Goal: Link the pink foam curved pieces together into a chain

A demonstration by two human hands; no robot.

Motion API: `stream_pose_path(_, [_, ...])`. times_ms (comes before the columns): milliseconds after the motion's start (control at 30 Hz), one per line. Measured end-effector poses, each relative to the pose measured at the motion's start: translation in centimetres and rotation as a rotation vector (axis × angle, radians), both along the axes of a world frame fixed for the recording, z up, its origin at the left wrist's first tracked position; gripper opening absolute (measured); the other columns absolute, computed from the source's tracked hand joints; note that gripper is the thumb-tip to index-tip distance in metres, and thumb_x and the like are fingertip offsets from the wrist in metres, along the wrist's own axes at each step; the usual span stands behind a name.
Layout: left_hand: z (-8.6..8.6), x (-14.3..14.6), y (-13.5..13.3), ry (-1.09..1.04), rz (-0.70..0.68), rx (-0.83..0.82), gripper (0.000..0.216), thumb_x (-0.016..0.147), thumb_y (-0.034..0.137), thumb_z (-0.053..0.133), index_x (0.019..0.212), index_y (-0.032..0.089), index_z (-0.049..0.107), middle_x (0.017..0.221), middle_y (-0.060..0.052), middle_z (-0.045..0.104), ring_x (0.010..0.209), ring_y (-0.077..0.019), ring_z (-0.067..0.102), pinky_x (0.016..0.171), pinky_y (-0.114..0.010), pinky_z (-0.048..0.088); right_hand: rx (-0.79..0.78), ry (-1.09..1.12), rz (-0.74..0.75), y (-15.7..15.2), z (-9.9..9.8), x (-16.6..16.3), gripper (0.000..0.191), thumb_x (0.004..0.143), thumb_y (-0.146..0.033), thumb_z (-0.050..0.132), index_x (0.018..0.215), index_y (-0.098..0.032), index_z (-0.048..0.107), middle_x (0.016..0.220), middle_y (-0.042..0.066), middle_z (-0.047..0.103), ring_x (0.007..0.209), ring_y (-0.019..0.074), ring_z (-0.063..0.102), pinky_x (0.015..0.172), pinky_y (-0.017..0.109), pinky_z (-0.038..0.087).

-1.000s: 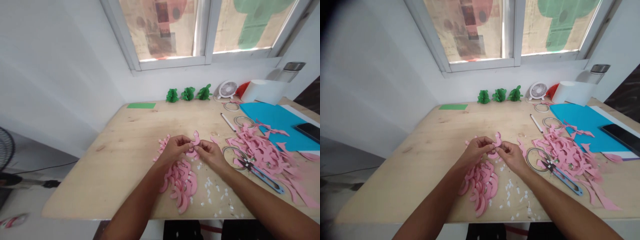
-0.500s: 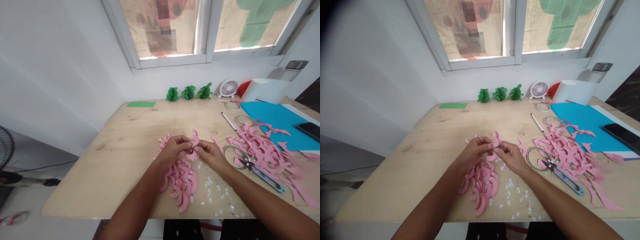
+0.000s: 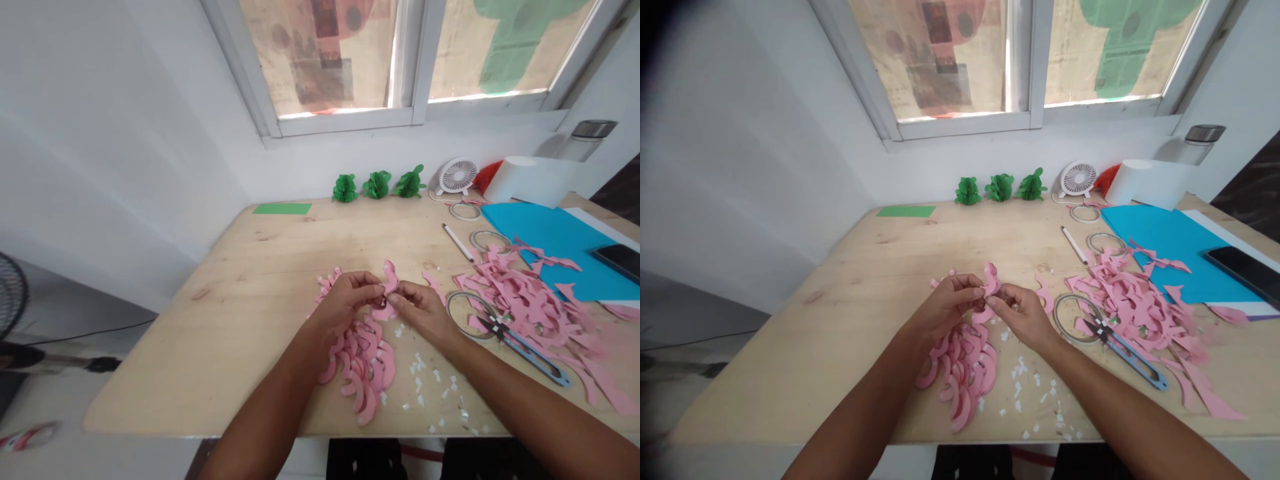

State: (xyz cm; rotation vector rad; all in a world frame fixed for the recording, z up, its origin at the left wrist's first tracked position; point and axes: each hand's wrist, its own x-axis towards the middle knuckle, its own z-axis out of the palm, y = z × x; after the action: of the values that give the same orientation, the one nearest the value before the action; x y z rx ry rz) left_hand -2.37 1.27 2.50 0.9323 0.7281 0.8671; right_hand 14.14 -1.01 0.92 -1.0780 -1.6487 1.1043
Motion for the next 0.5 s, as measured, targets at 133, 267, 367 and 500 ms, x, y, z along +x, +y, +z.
stream_pose_path(133, [-0.01, -0.06, -0.04, -0.014, -0.007, -0.008, 0.014, 0.065, 0.022, 0.07, 0.067, 0.01, 0.061, 0.058, -0.002, 0.059, 0.054, -0.0086, 0.053, 0.056, -0.022, 0.039, 0.001, -0.002, -0.002, 0.06, -0.13, 0.04, 0.029, 0.078, -0.043, 0.053, 0.07, -0.017, 0.062, 0.059, 0.001, 0.057, 0.062, 0.0151, 0.053, 0.055, 0.024, 0.041])
stream_pose_path(267, [-0.03, -0.08, -0.05, -0.022, -0.007, -0.011, 0.015, 0.065, 0.022, 0.07, 0.067, 0.01, 0.061, 0.059, -0.002, 0.059, 0.054, -0.0084, 0.053, 0.056, -0.022, 0.039, -0.001, -0.001, -0.007, 0.0, -0.01, 0.04, 0.029, 0.079, -0.043, 0.053, 0.068, -0.017, 0.06, 0.06, 0.001, 0.056, 0.062, 0.0144, 0.053, 0.055, 0.024, 0.041])
stream_pose_path(367, [0.01, -0.04, -0.05, -0.019, -0.006, -0.015, 0.015, 0.064, 0.022, 0.07, 0.068, 0.01, 0.061, 0.059, -0.002, 0.059, 0.054, -0.0084, 0.053, 0.056, -0.022, 0.039, 0.003, 0.009, -0.009, -0.08, 0.17, 0.01, 0.029, 0.079, -0.041, 0.054, 0.065, -0.017, 0.058, 0.061, 0.001, 0.056, 0.061, 0.0139, 0.052, 0.056, 0.024, 0.041])
stream_pose_path(500, [0.01, -0.01, -0.02, -0.015, -0.009, -0.025, 0.016, 0.064, 0.022, 0.07, 0.068, 0.01, 0.061, 0.059, -0.002, 0.059, 0.054, -0.0084, 0.053, 0.056, -0.022, 0.039, -0.002, 0.009, -0.013, -0.19, 0.42, -0.02, 0.03, 0.078, -0.042, 0.054, 0.063, -0.017, 0.057, 0.062, 0.001, 0.056, 0.061, 0.0138, 0.051, 0.056, 0.024, 0.04])
